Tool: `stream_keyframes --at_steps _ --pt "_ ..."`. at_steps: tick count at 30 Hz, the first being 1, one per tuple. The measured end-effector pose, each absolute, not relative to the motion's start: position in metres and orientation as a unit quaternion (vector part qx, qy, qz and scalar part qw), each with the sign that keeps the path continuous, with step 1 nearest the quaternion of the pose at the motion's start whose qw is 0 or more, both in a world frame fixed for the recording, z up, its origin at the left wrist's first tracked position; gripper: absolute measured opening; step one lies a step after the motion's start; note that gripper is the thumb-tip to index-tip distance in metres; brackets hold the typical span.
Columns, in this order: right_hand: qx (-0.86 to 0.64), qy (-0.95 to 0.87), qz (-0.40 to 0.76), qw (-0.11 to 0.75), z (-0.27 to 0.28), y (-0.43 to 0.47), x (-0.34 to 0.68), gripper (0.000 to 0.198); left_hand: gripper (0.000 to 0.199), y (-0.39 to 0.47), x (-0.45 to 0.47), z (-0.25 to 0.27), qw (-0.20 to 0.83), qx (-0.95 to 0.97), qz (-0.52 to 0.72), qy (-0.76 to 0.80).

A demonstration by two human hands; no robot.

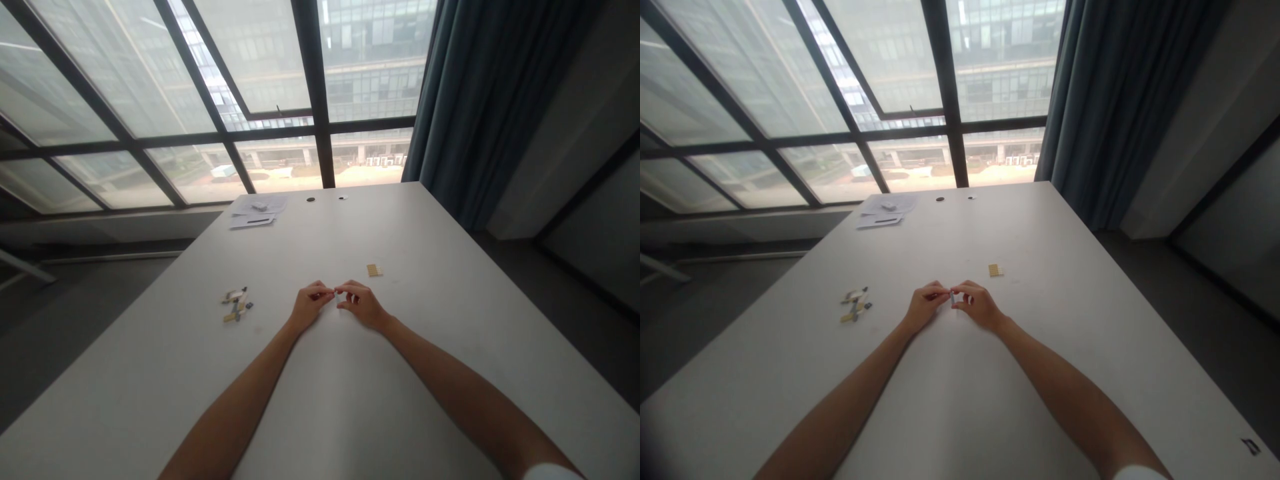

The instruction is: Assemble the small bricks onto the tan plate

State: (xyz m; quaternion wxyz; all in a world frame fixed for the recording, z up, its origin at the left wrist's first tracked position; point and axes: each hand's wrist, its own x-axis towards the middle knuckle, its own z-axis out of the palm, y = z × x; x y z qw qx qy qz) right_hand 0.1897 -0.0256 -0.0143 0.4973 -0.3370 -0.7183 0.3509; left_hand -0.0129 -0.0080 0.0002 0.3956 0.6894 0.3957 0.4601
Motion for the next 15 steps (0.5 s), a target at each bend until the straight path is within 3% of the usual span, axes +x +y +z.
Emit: stream_keyframes --at_steps 15 --pt "-0.343 -0.723 0.338 0.495 -0.0109 -0.0304 0.1935 0.025 0.023 -0.0068 -0.0113 -0.0023 0.385 0.707 0.433 0.405"
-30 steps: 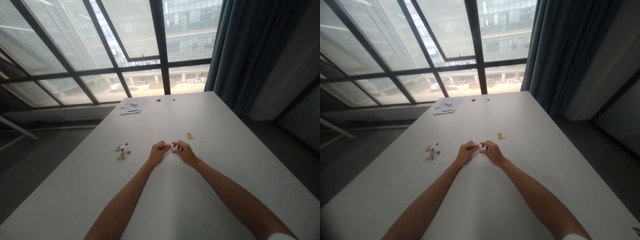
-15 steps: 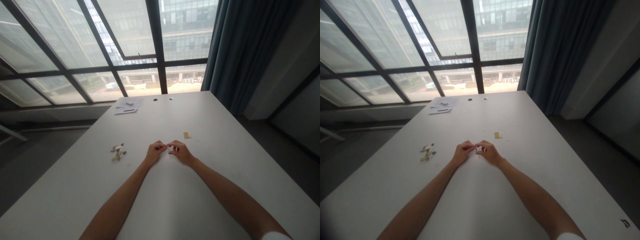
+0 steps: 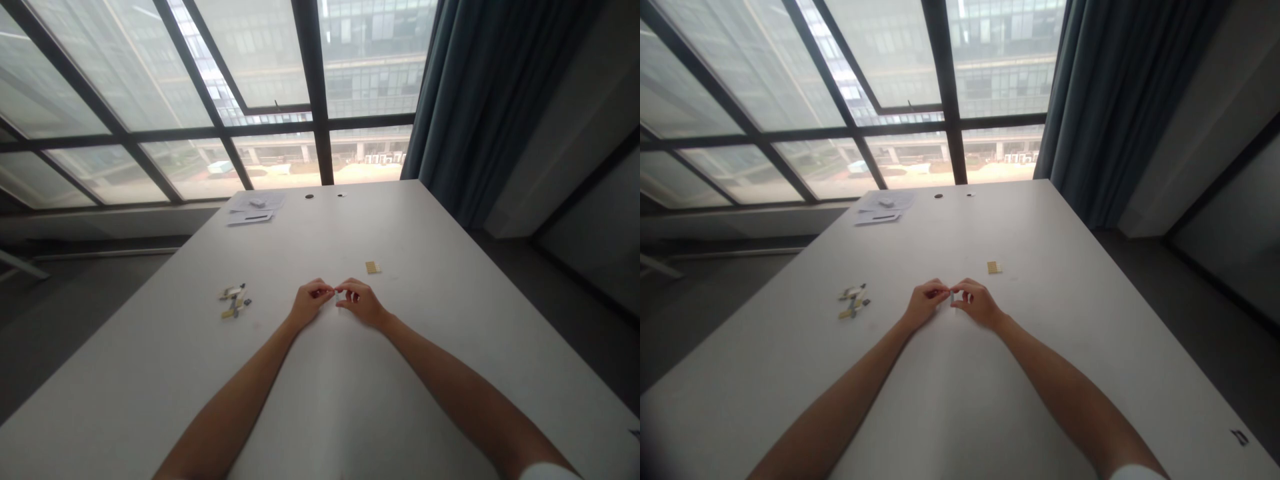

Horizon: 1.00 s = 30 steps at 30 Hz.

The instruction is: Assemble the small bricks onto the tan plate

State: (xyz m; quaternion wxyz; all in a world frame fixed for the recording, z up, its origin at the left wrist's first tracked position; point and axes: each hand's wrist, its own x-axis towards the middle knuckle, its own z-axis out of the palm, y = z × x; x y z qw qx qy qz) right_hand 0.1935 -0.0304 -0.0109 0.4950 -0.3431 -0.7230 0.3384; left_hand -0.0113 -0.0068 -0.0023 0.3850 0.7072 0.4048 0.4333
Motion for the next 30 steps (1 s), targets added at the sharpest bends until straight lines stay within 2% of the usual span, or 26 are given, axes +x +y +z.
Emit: stream_keyframes --at_steps 10,14,19,22,27,30 --pt "-0.345 -0.727 0.331 0.493 -0.01 -0.032 0.193 0.024 0.022 -0.006 -0.012 -0.003 0.38 0.715 0.432 0.398" --pt "-0.343 -0.736 0.317 0.49 0.008 -0.03 0.202 0.026 0.022 -0.007 -0.011 -0.002 0.369 0.722 0.423 0.403" --pt "-0.417 -0.675 0.241 0.559 0.055 -0.011 0.25 0.026 0.021 -0.007 -0.008 -0.001 0.36 0.729 0.41 0.413" --pt "-0.47 -0.645 0.168 0.579 0.066 0.003 0.287 0.028 0.021 -0.007 -0.007 0.0 0.36 0.728 0.41 0.415" --pt "-0.54 -0.624 0.108 0.554 0.037 0.025 0.328 0.029 0.022 -0.009 -0.008 0.001 0.351 0.732 0.406 0.419" --pt "-0.589 -0.63 0.113 0.493 0.011 0.034 0.334 0.026 0.021 -0.01 -0.009 0.001 0.347 0.734 0.405 0.421"
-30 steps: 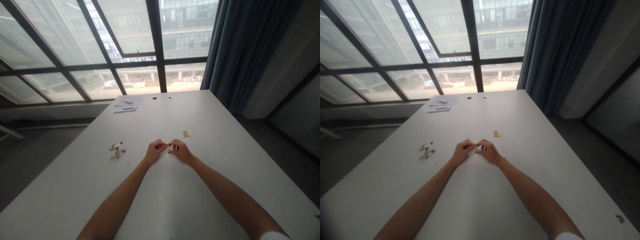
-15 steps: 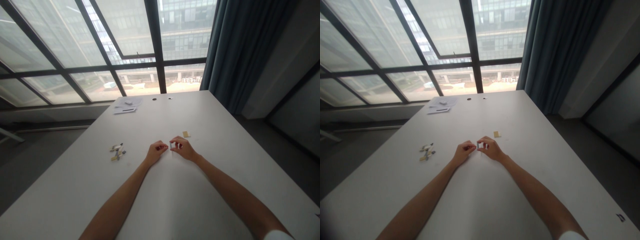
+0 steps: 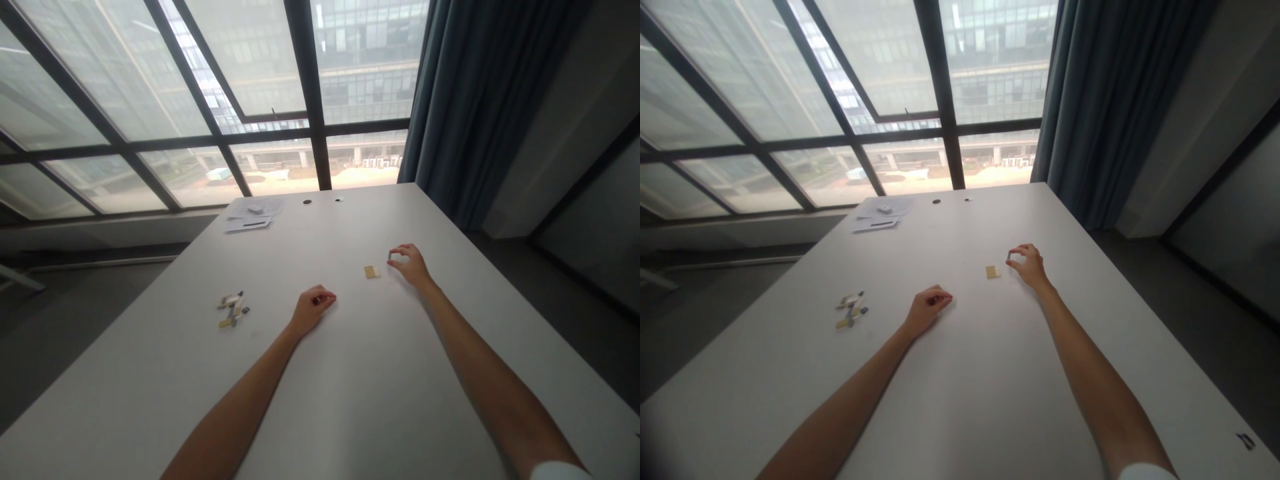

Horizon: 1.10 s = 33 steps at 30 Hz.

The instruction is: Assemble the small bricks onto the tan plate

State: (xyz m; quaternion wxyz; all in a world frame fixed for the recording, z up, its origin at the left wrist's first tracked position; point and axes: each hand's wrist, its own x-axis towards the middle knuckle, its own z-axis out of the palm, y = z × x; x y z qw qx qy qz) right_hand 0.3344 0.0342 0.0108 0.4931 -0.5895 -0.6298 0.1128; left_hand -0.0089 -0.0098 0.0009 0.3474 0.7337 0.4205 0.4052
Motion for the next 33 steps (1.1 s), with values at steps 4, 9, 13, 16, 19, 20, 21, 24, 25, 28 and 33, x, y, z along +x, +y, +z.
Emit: stream_keyframes --at_steps 4,9,13,16,19,20,21,24,25,28,33 --pt "-0.649 -0.647 0.136 0.375 -0.013 0.037 0.334 0.026 0.018 -0.011 -0.009 0.0 0.343 0.738 0.4 0.422" --pt "-0.664 -0.667 0.145 0.306 -0.021 0.034 0.331 0.027 0.016 -0.013 -0.009 0.001 0.339 0.743 0.389 0.426" --pt "-0.665 -0.68 0.139 0.275 -0.018 0.031 0.331 0.03 0.015 -0.015 -0.009 0.001 0.331 0.75 0.382 0.427" --pt "-0.665 -0.685 0.139 0.263 -0.016 0.029 0.333 0.033 0.016 -0.015 -0.008 0.0 0.324 0.757 0.377 0.424" --pt "-0.669 -0.682 0.128 0.267 -0.015 0.028 0.335 0.031 0.016 -0.015 -0.007 -0.001 0.323 0.758 0.375 0.426" --pt "-0.669 -0.68 0.127 0.271 -0.015 0.027 0.336 0.03 0.016 -0.015 -0.007 -0.001 0.323 0.757 0.375 0.427" --pt "-0.667 -0.68 0.128 0.276 -0.016 0.027 0.336 0.03 0.016 -0.015 -0.006 0.0 0.324 0.756 0.376 0.427" --pt "-0.655 -0.683 0.135 0.293 -0.016 0.028 0.337 0.028 0.016 -0.015 -0.004 0.002 0.329 0.754 0.376 0.427" --pt "-0.655 -0.681 0.134 0.298 -0.017 0.028 0.336 0.028 0.017 -0.016 -0.003 0.002 0.33 0.754 0.376 0.427" --pt "-0.663 -0.671 0.121 0.308 -0.019 0.029 0.333 0.024 0.017 -0.016 -0.002 0.003 0.328 0.755 0.376 0.426" --pt "-0.655 -0.678 0.103 0.317 -0.021 0.029 0.325 0.021 0.019 -0.016 -0.002 0.002 0.325 0.758 0.374 0.424"
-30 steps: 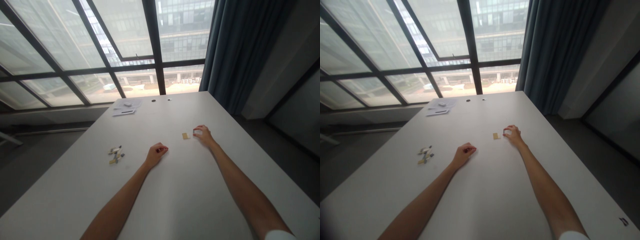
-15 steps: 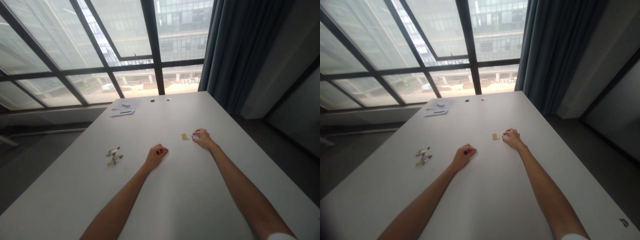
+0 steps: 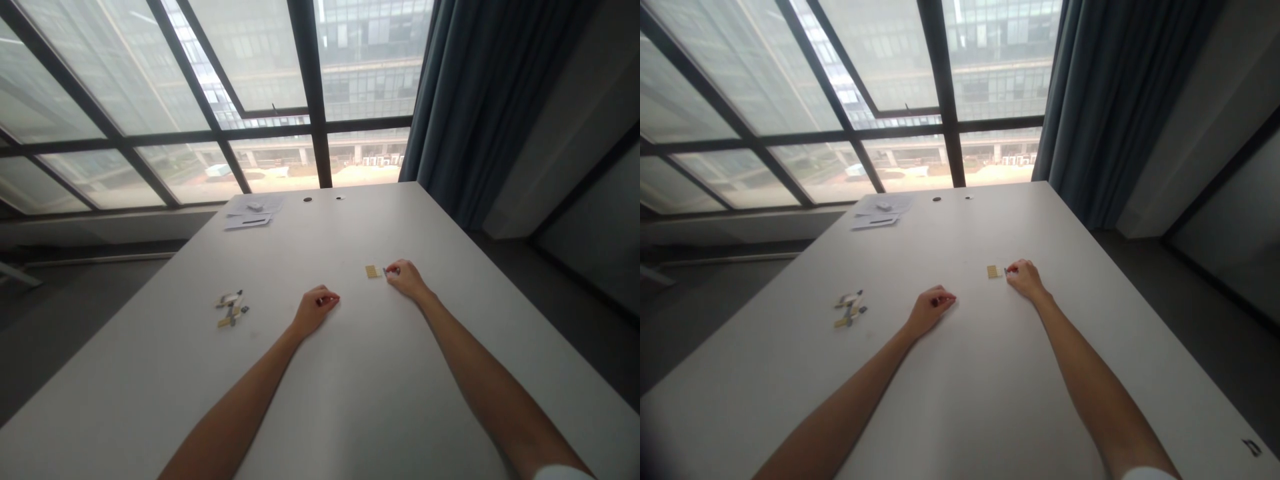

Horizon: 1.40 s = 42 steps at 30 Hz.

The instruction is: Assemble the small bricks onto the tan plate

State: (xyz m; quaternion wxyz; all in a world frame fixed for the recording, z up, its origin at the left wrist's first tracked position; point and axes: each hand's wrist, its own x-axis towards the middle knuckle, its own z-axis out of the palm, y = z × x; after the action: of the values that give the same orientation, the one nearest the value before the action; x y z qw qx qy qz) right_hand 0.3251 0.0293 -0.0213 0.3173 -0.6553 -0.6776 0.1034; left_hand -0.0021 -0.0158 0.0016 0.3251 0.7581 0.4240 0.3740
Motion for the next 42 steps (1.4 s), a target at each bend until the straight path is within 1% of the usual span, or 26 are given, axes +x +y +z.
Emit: stream_keyframes --at_steps 7,28,42 --pt "-0.647 -0.686 0.095 0.319 -0.0167 0.0257 0.3197 0.019 0.022 -0.0161 -0.0009 0.0018 0.321 0.761 0.374 0.423" --pt "-0.655 -0.681 0.097 0.313 -0.0181 0.0242 0.3173 0.017 0.018 -0.0159 0.0018 0.0018 0.325 0.758 0.381 0.419" --pt "-0.651 -0.684 0.092 0.316 -0.0163 0.0216 0.315 0.016 0.02 -0.0156 0.0019 -0.0017 0.321 0.764 0.376 0.414"
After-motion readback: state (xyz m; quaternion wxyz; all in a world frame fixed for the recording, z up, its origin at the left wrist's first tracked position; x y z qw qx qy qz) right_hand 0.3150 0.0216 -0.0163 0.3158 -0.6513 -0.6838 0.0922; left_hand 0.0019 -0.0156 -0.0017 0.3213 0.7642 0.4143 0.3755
